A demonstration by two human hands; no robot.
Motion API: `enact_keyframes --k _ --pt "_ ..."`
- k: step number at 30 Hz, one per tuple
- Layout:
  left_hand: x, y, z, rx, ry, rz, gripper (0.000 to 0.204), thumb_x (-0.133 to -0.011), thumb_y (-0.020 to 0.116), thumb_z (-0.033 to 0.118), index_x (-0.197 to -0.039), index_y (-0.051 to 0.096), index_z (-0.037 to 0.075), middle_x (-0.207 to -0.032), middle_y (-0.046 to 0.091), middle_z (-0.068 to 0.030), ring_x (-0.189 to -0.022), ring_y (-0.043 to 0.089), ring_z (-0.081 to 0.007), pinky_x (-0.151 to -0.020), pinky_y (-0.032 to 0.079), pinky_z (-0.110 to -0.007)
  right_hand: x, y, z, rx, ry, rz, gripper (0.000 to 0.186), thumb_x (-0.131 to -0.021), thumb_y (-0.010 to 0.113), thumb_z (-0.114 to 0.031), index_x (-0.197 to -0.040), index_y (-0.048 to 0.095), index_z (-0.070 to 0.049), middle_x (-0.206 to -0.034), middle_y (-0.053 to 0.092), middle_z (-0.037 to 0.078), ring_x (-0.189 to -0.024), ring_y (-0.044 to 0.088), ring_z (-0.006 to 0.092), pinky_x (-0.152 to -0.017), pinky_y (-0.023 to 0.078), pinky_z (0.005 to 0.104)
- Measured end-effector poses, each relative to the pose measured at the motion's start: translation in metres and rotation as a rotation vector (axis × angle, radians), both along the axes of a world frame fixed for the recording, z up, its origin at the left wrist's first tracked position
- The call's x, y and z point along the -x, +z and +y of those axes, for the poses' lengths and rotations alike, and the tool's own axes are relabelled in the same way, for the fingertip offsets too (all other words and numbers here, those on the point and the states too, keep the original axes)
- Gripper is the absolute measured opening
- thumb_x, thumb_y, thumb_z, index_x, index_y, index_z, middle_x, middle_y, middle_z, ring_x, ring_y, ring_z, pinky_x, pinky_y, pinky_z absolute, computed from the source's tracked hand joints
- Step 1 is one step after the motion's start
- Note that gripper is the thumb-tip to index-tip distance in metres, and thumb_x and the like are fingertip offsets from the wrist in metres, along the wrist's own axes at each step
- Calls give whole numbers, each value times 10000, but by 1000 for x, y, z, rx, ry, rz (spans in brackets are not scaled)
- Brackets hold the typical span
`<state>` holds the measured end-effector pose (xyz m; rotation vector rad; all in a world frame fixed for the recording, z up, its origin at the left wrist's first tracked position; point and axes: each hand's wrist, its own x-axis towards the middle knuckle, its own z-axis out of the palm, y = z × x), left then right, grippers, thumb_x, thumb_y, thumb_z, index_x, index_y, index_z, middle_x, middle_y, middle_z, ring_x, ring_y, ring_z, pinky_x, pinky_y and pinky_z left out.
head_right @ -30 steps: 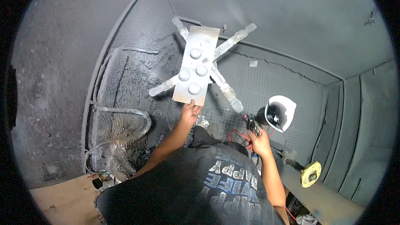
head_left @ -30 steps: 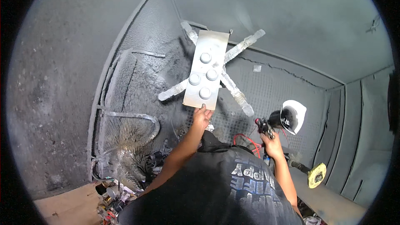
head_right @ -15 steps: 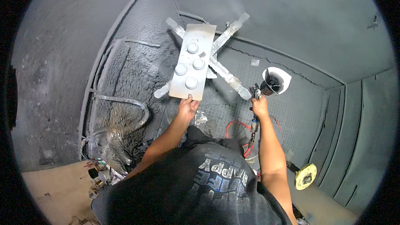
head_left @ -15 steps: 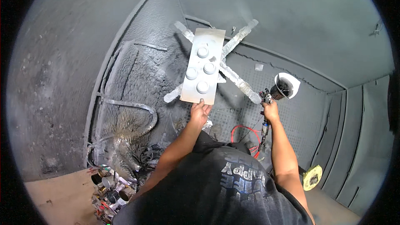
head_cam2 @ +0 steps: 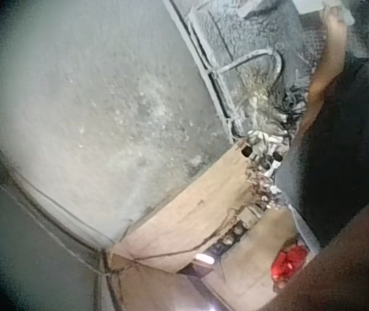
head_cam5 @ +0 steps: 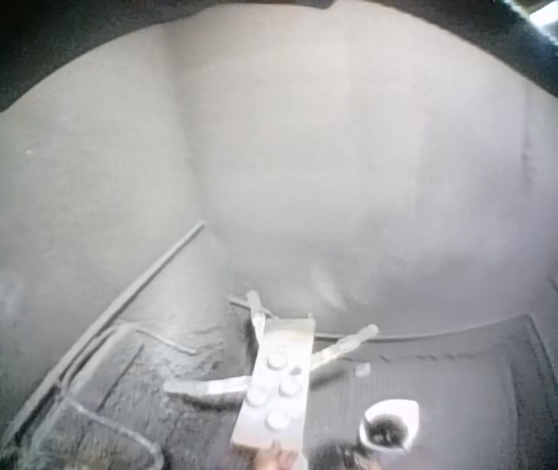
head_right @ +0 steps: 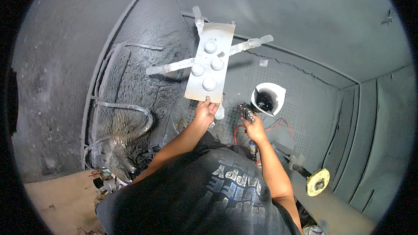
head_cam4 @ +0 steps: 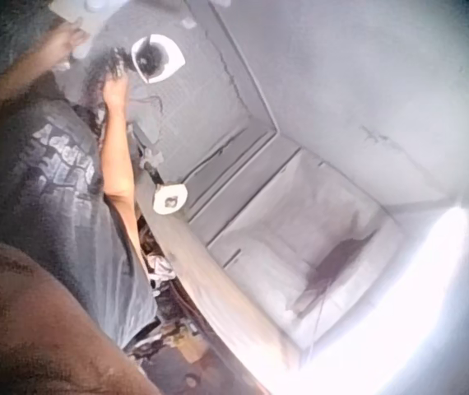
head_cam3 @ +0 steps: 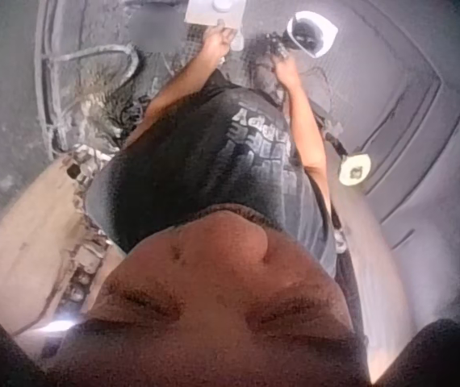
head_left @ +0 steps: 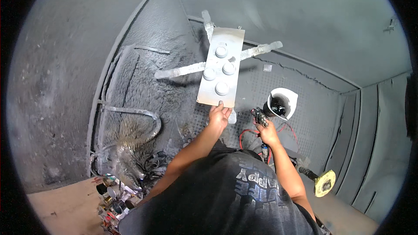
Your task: The person pours black liquid from a small container into a larger white bucket, stirs the mixture with a spray gun nozzle, and then uses the spray gun to test the paint on a metal stand.
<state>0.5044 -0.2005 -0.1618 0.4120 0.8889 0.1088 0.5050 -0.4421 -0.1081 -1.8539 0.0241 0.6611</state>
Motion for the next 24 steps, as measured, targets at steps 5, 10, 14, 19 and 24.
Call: enact_keyframes --k 5,10,14,19,24 --pt "8 -16 6 -125 -64 2 355 -1045 539 95 -1387 455 140 -1310 597 -90 -1167 631 -311 -982 532 -491 5 0 -27 -45 -99 64 284 -940 620 -123 -1208 658 -38 -1058 717 68 -769 645 150 -571 547 311" --pt "11 -15 28 -137 -73 68 300 -1055 525 113 -1353 488 122 -1255 639 -102 -1094 682 -288 -899 584 -477 14 -12 -53 -19 -156 63 274 -944 619 -105 -1202 648 -17 -1055 712 76 -841 669 167 -573 571 321" --pt "23 -16 42 -137 -106 36 307 -1054 525 108 -1358 481 118 -1255 637 -111 -1104 677 -299 -910 581 -489 22 -15 -58 -22 -183 112 270 -947 612 -100 -1202 659 -26 -1047 711 66 -879 670 170 -587 582 322" --pt "46 -20 48 -95 -95 11 320 -1055 521 105 -1369 462 109 -1286 617 -126 -1138 661 -313 -948 568 -497 29 -16 -55 14 -180 143 276 -948 616 -104 -1210 671 -40 -1064 719 63 -881 670 166 -582 575 322" --pt "42 -14 47 -41 -11 19 343 -1059 509 107 -1396 441 107 -1337 585 -129 -1216 616 -332 -1024 528 -507 29 -20 -50 15 -169 146 275 -946 623 -103 -1208 670 -35 -1070 725 76 -880 678 167 -576 571 317"
